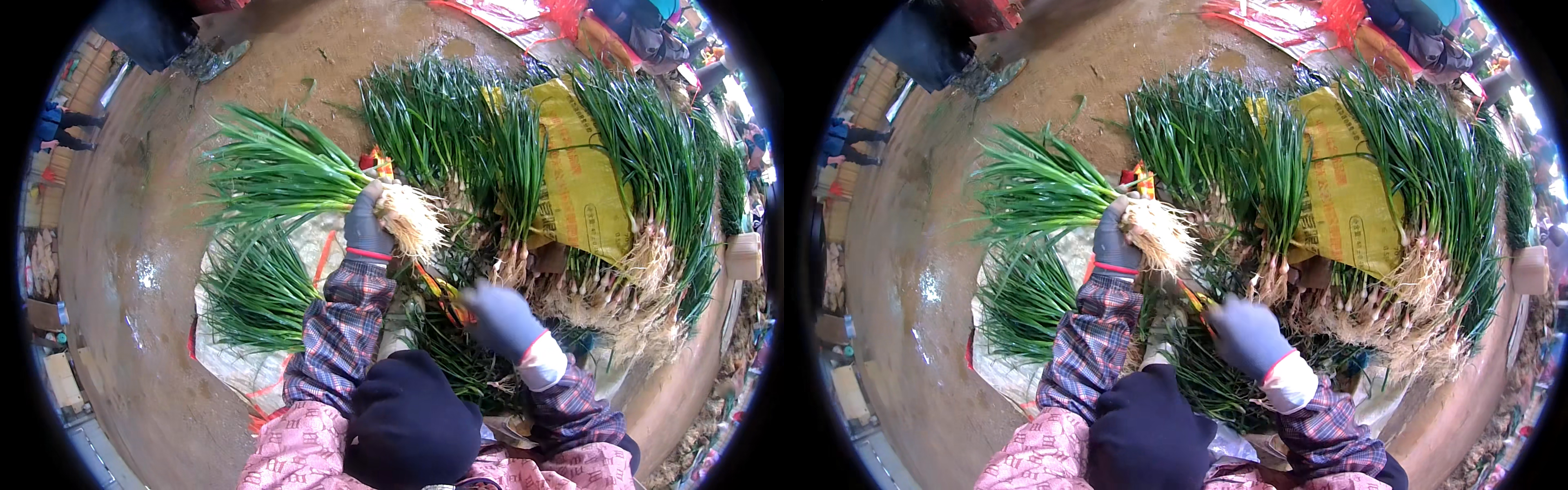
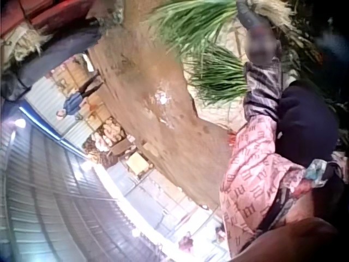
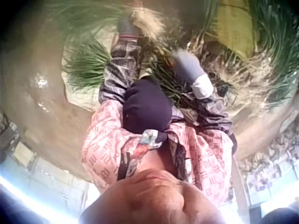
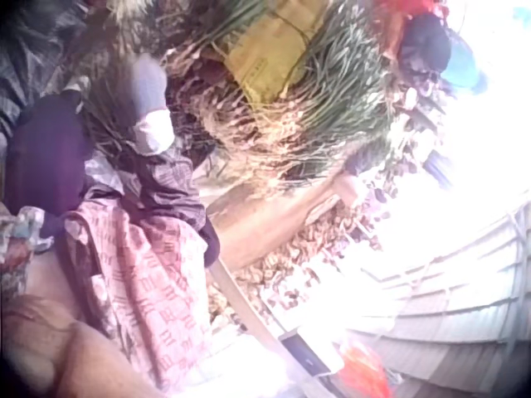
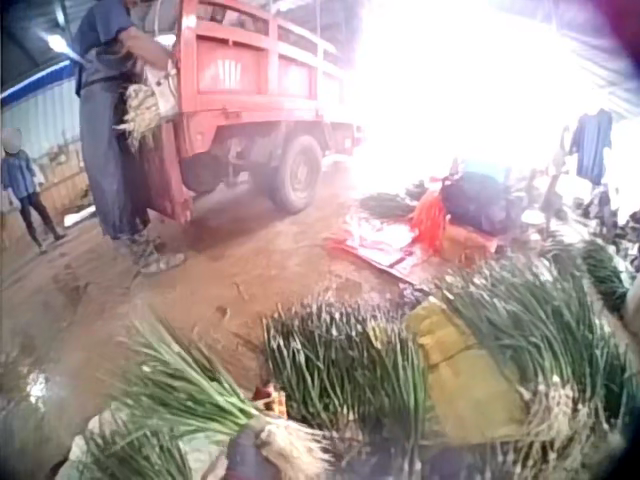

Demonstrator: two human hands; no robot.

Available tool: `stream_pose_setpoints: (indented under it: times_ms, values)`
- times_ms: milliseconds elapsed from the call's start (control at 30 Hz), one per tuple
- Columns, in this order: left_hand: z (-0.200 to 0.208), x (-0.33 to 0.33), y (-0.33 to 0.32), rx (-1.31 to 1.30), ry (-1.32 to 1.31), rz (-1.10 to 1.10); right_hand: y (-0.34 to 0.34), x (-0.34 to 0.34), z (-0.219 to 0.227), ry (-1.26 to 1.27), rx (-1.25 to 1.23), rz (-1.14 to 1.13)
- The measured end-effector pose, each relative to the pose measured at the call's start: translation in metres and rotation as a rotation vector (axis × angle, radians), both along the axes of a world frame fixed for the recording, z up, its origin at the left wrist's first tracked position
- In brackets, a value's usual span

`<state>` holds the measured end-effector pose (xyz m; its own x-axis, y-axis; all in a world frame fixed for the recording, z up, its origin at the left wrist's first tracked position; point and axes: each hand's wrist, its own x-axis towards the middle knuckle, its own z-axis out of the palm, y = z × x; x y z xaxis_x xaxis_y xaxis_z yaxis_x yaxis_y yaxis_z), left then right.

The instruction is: The person sorts through bunches of long green vegetables, likely chives or green onions, by picking them up, removing loose or yellowed leaves by hand, and rearranging them into organized piles on a plastic sheet.

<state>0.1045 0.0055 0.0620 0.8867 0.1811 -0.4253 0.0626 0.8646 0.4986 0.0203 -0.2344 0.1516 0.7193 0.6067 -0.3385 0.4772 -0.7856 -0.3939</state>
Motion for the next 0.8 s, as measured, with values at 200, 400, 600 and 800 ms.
stream_pose_setpoints:
  times_ms: [200,400,600,800]
  values:
    - [-0.071,-0.016,-0.07,-0.235,-0.251,-0.093,0.076,0.078,-0.028,-0.525,0.264,-0.024]
    - [-0.054,-0.027,-0.081,-0.529,-0.089,-0.233,0.049,0.073,-0.054,-0.568,0.119,0.129]
    - [-0.07,-0.026,-0.071,-0.432,-0.133,-0.223,0.05,0.05,-0.033,-0.323,0.183,0.193]
    - [-0.019,-0.008,-0.059,-0.538,-0.207,-0.158,-0.049,-0.032,-0.034,0.628,-0.562,0.502]
